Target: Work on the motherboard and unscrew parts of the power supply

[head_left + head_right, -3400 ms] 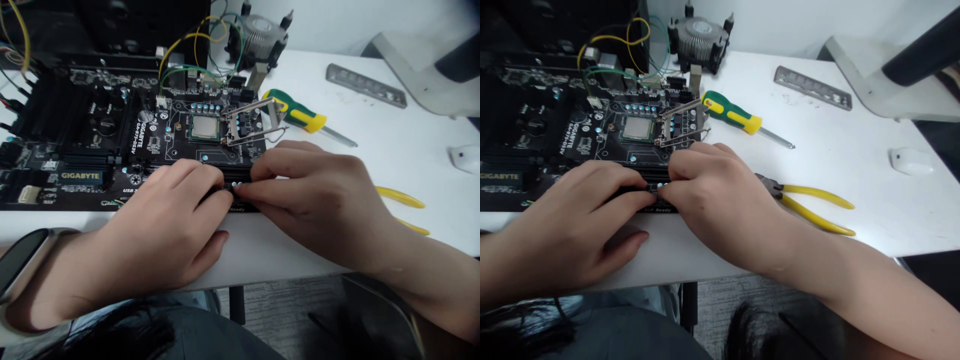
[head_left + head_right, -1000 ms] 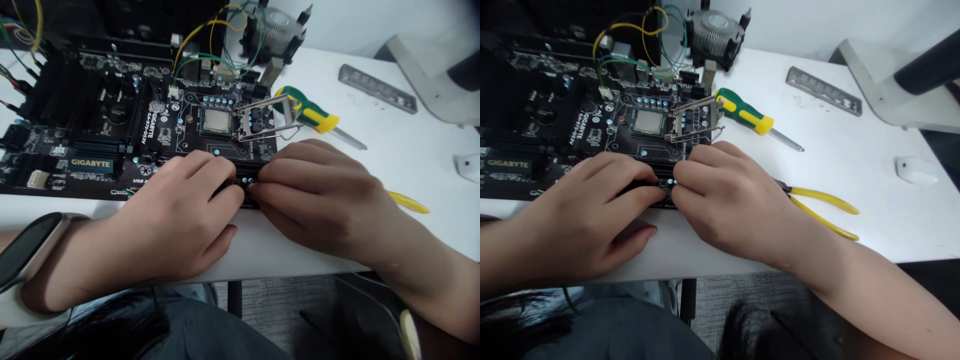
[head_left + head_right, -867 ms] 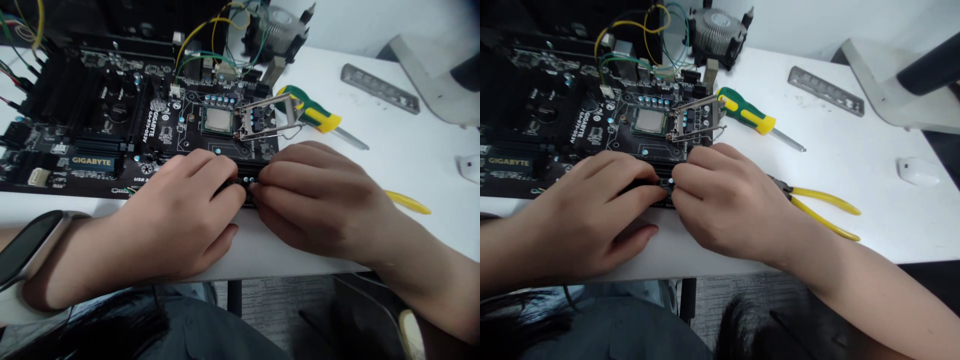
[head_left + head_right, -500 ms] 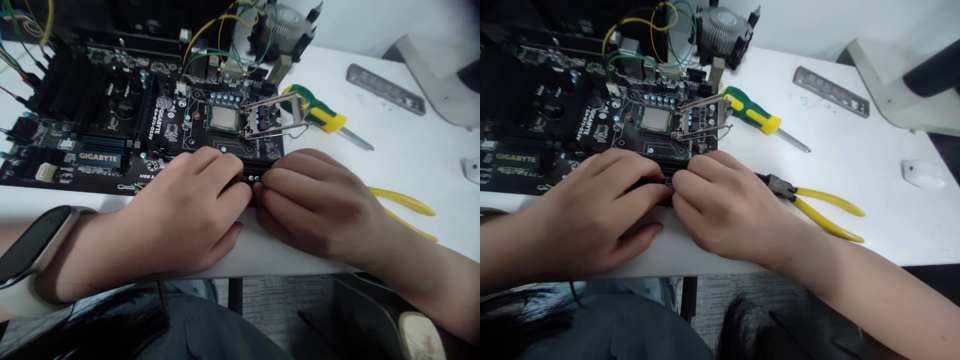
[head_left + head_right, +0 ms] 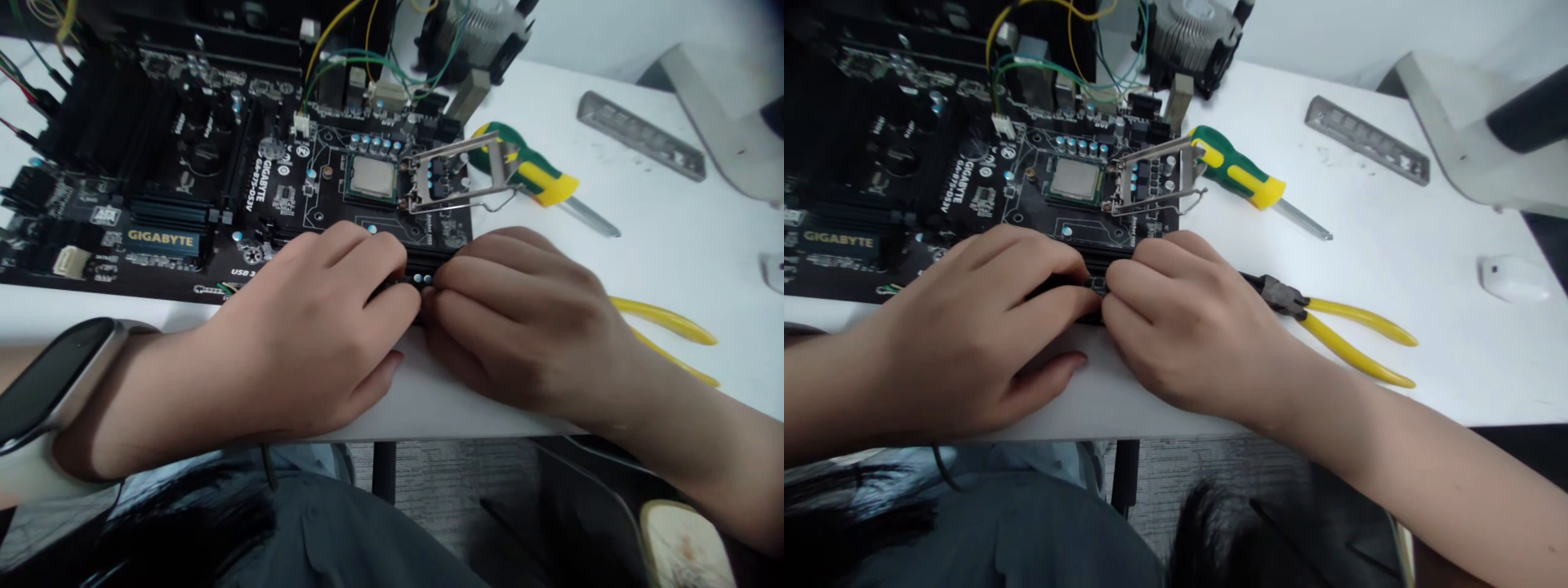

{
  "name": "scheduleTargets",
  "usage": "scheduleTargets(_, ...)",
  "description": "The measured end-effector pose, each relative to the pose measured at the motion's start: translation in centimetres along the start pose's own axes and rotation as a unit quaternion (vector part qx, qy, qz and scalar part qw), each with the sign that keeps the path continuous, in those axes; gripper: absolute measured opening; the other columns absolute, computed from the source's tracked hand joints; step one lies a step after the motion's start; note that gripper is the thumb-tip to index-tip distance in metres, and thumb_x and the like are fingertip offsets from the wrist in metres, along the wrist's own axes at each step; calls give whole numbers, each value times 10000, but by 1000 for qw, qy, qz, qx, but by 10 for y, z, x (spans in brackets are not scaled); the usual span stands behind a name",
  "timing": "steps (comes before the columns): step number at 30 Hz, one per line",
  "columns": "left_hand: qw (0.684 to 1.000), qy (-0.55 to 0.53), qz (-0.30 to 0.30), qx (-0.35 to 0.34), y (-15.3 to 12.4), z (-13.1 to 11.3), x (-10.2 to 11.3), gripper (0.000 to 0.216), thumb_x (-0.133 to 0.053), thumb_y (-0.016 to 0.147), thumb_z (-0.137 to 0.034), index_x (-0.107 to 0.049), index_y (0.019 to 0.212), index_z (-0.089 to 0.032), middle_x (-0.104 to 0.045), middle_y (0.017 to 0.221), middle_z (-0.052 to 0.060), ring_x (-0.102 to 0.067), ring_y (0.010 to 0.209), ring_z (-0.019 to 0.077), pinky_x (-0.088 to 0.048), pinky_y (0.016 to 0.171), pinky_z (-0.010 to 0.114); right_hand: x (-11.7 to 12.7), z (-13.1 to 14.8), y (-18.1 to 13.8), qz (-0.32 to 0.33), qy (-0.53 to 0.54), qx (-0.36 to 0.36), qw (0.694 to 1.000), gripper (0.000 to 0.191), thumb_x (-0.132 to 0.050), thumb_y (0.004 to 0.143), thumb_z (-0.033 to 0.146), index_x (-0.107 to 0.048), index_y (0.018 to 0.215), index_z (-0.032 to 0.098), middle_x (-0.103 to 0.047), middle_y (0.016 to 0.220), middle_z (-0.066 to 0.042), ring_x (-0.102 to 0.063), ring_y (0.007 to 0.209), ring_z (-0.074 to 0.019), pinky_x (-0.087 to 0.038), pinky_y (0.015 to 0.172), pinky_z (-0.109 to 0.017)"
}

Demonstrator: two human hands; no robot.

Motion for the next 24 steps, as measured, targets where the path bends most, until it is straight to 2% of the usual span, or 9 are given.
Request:
scheduleTargets(6,1000,-5,-11,-3,0,0,-3,306,-391,937,-295,-631,1007,-119,-611,1006,131,-602,934,294,-552,717,468,-3,0,-5,-17,12,-17,1000,247,-576,900,83,-530,670,161,-555,710,-59,-434,715,-159,-405,657,-341)
scheduleTargets(13,1000,-30,-5,0,-1,1,-3,283,-430,904,-285,-641,1014,-132,-625,1041,154,-593,964,320,-522,718,463,-3,3,-12,-46,44,-32,997,129,-643,863,75,-586,760,128,-576,705,-57,-500,705,-171,-447,652,-367)
scheduleTargets(17,999,-45,-7,6,-1,0,-3,290,-450,902,-275,-660,1038,-129,-631,1055,146,-596,972,319,-514,733,462,0,2,-12,-53,67,-49,995,132,-689,815,29,-602,788,123,-572,674,-52,-519,668,-166,-466,623,-379)
scheduleTargets(24,999,-38,0,25,-1,-2,-1,278,-436,913,-273,-660,1009,-139,-639,1070,150,-590,997,317,-513,752,459,0,-4,-15,-83,67,-73,992,159,-732,805,86,-615,889,156,-632,815,-46,-558,729,-146,-498,666,-350)
Point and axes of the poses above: each hand's wrist, its own y-axis towards the middle knuckle, its own x-axis out of the back of the hand, z = x × y, the point moved 1 cm from there along y, towards the middle knuckle
